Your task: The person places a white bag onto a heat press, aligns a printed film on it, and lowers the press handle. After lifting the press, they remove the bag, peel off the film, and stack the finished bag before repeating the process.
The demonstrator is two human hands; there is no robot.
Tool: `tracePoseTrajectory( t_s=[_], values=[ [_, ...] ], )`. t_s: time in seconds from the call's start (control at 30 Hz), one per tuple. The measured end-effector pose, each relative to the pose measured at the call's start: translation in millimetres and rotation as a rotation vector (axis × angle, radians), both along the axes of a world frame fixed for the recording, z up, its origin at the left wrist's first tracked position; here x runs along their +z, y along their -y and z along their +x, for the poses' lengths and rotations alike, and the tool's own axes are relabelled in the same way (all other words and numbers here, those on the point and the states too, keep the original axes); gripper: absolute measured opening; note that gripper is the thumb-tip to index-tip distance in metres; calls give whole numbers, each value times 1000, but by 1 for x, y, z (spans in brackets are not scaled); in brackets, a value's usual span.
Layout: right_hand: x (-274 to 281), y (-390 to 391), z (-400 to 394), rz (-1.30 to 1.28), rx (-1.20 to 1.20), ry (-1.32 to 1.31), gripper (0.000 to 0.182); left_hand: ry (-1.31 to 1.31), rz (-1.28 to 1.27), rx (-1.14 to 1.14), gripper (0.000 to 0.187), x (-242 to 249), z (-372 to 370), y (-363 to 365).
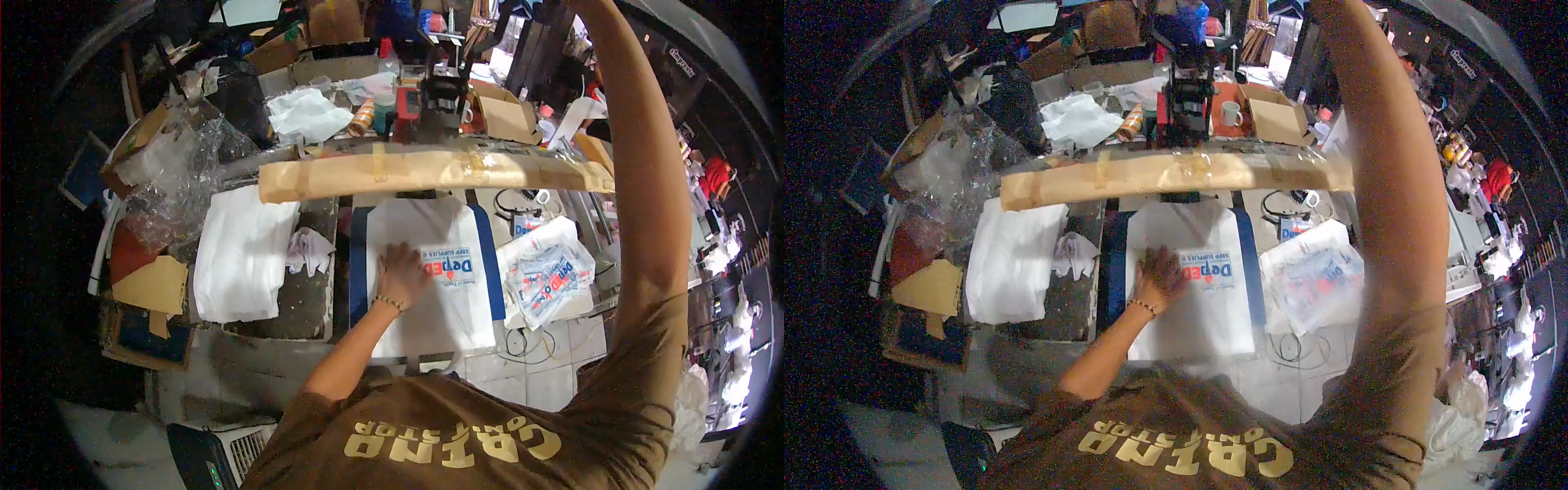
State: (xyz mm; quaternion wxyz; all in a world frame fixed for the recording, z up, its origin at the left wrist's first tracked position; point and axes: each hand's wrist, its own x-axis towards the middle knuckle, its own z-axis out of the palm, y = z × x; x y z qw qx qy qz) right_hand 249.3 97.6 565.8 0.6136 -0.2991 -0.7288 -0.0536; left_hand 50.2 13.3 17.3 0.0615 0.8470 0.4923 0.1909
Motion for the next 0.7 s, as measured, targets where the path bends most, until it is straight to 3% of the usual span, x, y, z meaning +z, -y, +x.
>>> tracePoseTrajectory(
  t_s=[0.07,0.13,0.17,0.23,0.27,0.3,0.37,0.43,0.47,0.53,0.57,0.63,0.67,0.7],
  values=[
    [3,1,0,6,-58,-14,111,41,81,-144,51,-26,-19,-5],
    [4,4,-7,-11,-95,-92,117,138,87,-204,48,-15,-37,-14],
    [2,15,-15,-63,-221,-135,108,232,72,-266,45,-7,-48,-21],
    [9,11,-4,-101,-97,-189,94,512,-267,-293,39,13,-99,-39],
    [8,5,3,-59,-153,-241,78,406,-243,-195,34,33,-124,-49],
    [10,9,1,-47,-153,-234,78,302,-221,-93,28,47,-152,-60],
    [-1,30,-7,-99,-4,-320,73,479,354,-150,24,-5,-212,-132],
    [3,72,28,-489,982,209,71,595,-224,142,24,98,-224,-132],
    [-8,73,21,-485,977,208,71,565,-88,119,26,121,-222,-150],
    [-32,70,2,-185,221,-511,32,510,105,39,27,154,-203,-190],
    [-40,79,-1,-180,212,-512,32,485,162,-18,27,167,-184,-210],
    [-58,99,-8,-44,184,-300,42,485,365,-426,25,186,-140,-245],
    [-70,108,-15,187,-270,20,44,310,287,-450,28,193,-115,-260],
    [-72,119,-14,49,-219,-138,46,134,214,-471,36,199,-90,-271]
  ],
)
